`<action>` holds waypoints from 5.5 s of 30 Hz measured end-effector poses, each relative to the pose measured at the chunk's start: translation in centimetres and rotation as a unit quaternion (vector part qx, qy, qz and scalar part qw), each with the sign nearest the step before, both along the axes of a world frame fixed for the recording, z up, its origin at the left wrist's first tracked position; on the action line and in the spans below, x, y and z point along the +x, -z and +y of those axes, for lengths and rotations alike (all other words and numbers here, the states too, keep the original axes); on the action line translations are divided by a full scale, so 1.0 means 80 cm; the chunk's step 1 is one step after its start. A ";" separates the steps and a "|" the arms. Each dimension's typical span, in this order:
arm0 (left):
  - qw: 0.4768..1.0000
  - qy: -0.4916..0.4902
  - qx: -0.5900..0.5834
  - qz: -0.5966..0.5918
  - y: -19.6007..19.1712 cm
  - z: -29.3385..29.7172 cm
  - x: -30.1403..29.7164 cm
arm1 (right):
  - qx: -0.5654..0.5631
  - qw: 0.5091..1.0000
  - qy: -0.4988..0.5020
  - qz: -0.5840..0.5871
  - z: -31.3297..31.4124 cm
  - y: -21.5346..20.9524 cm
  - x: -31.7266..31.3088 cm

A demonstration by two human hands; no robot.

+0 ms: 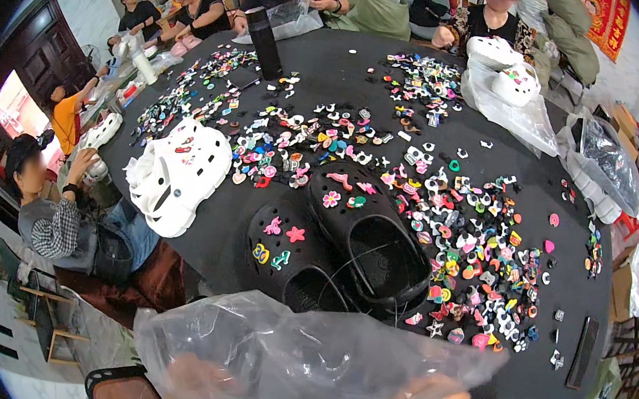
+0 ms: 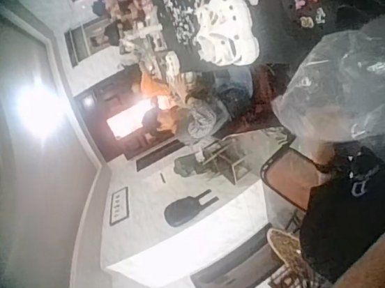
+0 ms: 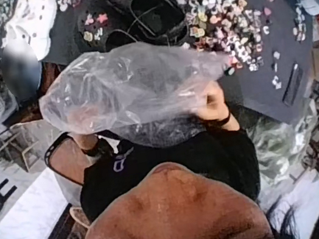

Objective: The recorder is attaching decorative charms (Jibbitz) to the holes of white and black clogs.

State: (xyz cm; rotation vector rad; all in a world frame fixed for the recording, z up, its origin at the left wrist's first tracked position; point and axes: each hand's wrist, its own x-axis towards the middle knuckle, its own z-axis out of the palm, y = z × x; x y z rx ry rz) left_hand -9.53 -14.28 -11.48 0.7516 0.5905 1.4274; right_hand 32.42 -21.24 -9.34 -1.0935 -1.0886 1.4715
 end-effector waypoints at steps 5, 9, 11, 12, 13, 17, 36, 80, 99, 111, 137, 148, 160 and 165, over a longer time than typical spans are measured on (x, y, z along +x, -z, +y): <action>0.999 -0.002 -0.013 0.047 -0.011 -0.012 0.026 | -0.001 0.997 0.060 0.054 -0.032 0.036 0.050; 0.995 -0.007 -0.021 0.097 -0.024 -0.018 0.044 | 0.080 0.979 0.178 -0.053 -0.041 0.031 0.071; 0.992 -0.007 -0.020 0.121 -0.040 -0.025 0.053 | 0.196 0.949 0.247 -0.002 -0.036 0.039 0.057; 0.991 -0.007 -0.016 0.131 -0.056 -0.032 0.059 | 0.262 0.946 0.190 0.023 -0.039 0.046 0.066; 0.991 -0.005 -0.019 0.130 -0.061 -0.027 0.063 | 0.319 0.937 0.133 0.045 -0.037 0.054 0.070; 0.909 0.149 -0.063 0.384 -0.049 -0.031 0.036 | 0.293 0.947 0.129 -0.039 -0.004 0.032 0.073; 0.703 -0.181 0.241 0.644 -0.097 -0.018 0.069 | 0.414 0.834 0.004 -0.364 0.043 -0.021 0.059; 0.825 0.265 0.410 0.285 -0.060 -0.012 0.136 | 0.255 0.893 -0.346 -0.130 0.054 0.003 -0.130; 0.886 0.217 0.171 0.371 -0.044 -0.054 0.072 | 0.361 0.914 -0.174 0.066 0.082 0.019 -0.168; 0.868 0.152 0.007 0.472 -0.067 -0.052 0.055 | 0.294 0.942 -0.127 0.103 0.080 -0.008 -0.146; 0.951 0.069 0.023 0.301 -0.105 -0.012 0.019 | 0.465 0.873 -0.072 -0.129 0.071 -0.055 -0.005; 0.931 0.050 0.147 0.331 -0.079 0.065 0.164 | 0.399 0.741 -0.088 -0.532 0.129 -0.055 -0.060; 0.871 -0.139 0.206 0.423 -0.062 0.093 0.157 | 0.409 0.798 -0.121 -0.426 0.133 -0.036 -0.103; 0.828 -0.163 0.296 0.447 -0.058 0.110 0.107 | 0.449 0.799 -0.051 -0.396 0.125 -0.025 -0.154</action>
